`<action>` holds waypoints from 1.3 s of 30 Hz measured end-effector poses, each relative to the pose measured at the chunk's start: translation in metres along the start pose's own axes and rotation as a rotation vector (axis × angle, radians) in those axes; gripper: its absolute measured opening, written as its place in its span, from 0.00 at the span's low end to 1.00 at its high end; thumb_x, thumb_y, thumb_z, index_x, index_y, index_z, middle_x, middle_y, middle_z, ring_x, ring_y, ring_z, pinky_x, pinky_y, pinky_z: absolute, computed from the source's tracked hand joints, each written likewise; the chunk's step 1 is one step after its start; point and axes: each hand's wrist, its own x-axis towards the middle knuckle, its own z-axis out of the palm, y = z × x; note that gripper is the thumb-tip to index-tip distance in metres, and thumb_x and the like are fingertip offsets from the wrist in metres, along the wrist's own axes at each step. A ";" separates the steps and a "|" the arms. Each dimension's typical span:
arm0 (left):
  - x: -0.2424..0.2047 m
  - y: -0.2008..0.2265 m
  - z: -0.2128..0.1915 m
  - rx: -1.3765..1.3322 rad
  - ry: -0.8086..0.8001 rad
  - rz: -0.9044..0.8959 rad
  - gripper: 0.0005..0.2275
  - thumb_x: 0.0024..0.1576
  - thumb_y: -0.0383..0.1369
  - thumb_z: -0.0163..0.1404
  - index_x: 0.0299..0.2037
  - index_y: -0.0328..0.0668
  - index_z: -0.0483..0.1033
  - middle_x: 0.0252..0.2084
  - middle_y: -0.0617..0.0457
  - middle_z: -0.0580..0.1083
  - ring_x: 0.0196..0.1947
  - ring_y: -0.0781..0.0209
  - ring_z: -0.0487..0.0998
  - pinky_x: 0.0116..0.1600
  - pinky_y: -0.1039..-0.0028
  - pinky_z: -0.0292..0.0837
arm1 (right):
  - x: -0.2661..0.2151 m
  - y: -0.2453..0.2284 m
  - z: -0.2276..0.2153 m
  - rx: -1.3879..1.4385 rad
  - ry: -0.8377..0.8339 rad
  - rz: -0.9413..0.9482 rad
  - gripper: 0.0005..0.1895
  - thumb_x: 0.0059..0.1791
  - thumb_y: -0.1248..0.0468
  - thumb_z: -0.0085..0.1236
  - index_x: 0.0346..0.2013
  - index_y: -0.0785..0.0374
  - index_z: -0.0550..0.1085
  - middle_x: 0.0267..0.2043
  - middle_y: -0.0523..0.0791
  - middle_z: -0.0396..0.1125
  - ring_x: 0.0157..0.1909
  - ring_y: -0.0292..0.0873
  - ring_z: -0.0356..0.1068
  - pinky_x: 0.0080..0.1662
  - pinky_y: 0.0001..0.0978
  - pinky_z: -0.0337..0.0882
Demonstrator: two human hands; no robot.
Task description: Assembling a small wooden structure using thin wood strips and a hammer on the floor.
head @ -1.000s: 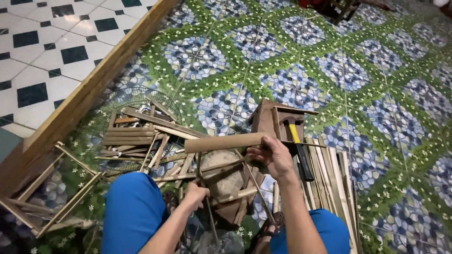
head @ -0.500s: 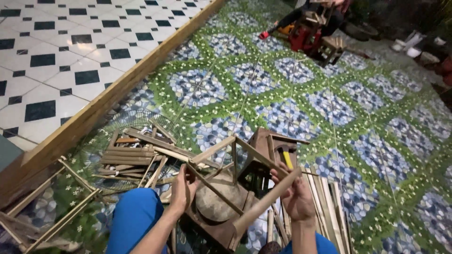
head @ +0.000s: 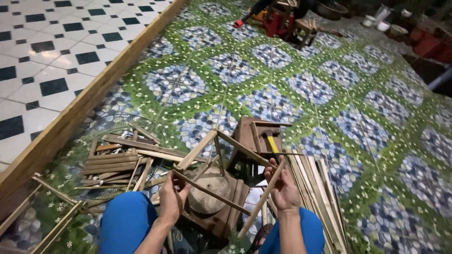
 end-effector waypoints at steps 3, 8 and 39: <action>-0.009 0.004 0.002 0.103 -0.032 -0.031 0.16 0.57 0.27 0.58 0.54 0.39 0.71 0.42 0.48 0.77 0.42 0.54 0.80 0.55 0.58 0.82 | 0.004 -0.006 -0.017 -0.042 -0.005 0.022 0.23 0.59 0.65 0.40 0.70 0.65 0.64 0.58 0.54 0.62 0.44 0.45 0.64 0.48 0.35 0.70; -0.017 -0.019 0.008 0.280 -0.029 -0.016 0.38 0.53 0.32 0.61 0.75 0.42 0.55 0.45 0.47 0.80 0.46 0.52 0.81 0.56 0.64 0.78 | 0.008 -0.020 -0.046 0.199 0.069 0.135 0.22 0.57 0.71 0.40 0.66 0.60 0.69 0.43 0.46 0.59 0.34 0.38 0.53 0.33 0.26 0.58; -0.038 0.091 -0.001 -0.203 -0.482 -0.496 0.30 0.61 0.30 0.46 0.77 0.48 0.55 0.44 0.38 0.80 0.35 0.48 0.78 0.47 0.62 0.76 | 0.047 -0.008 -0.105 0.147 0.397 0.391 0.10 0.55 0.67 0.51 0.47 0.62 0.79 0.34 0.45 0.65 0.26 0.40 0.58 0.28 0.27 0.66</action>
